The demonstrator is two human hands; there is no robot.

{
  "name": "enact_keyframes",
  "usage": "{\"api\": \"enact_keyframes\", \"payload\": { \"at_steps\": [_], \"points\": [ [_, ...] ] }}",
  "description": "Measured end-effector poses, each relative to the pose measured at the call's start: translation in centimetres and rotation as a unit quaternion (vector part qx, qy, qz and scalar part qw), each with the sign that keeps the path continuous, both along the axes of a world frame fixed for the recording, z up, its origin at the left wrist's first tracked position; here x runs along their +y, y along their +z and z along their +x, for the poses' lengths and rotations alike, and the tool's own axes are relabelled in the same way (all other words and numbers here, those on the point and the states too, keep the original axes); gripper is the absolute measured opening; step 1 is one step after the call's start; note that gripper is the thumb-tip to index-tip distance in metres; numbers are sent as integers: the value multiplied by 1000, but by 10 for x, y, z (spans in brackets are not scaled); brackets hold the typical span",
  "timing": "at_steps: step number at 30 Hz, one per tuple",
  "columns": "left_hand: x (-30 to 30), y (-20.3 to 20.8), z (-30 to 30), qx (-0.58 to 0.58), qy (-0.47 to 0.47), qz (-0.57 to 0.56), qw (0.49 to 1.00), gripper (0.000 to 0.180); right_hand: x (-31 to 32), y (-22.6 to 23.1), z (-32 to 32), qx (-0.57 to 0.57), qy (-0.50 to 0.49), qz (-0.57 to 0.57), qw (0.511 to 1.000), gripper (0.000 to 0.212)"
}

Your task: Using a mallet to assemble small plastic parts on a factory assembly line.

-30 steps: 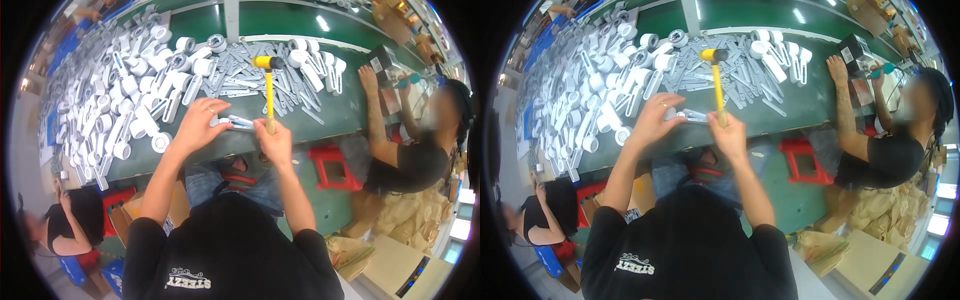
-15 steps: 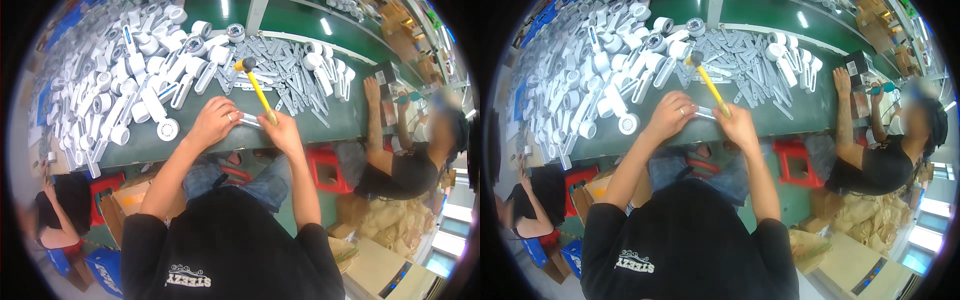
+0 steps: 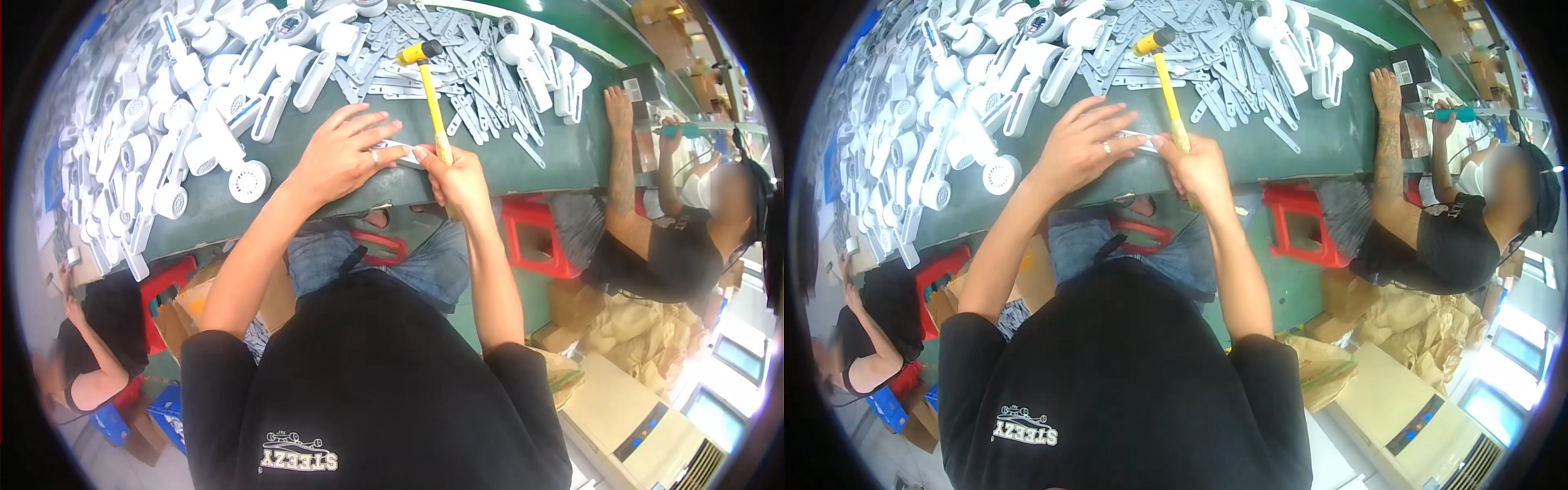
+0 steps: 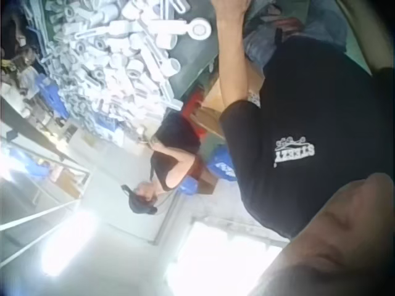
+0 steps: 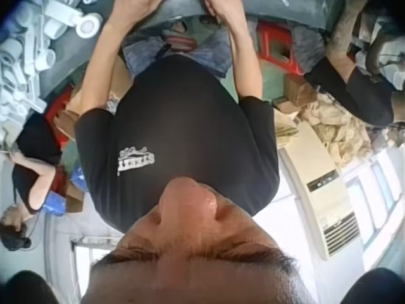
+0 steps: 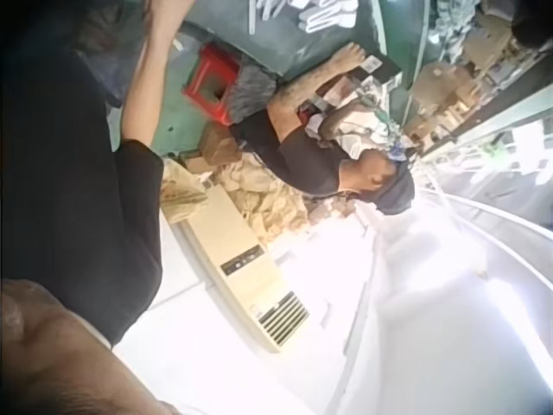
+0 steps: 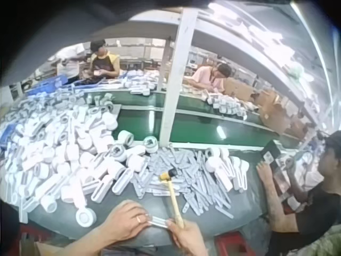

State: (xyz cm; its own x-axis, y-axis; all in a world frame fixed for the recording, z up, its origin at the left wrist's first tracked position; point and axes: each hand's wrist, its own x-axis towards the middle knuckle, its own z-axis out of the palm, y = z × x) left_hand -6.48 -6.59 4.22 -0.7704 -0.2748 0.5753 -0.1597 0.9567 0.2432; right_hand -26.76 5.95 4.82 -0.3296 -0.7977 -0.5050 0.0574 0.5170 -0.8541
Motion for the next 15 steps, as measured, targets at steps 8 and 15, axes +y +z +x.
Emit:
{"api": "enact_keyframes", "payload": {
  "at_steps": [8,15],
  "points": [
    [-2,-11,0,-17,-41,11,999,31,60,43,22,-311,-230,-25,922,51],
    [-5,-12,-6,-7,-53,9,999,29,164,48,44,279,18,-82,956,53]
  ]
}}
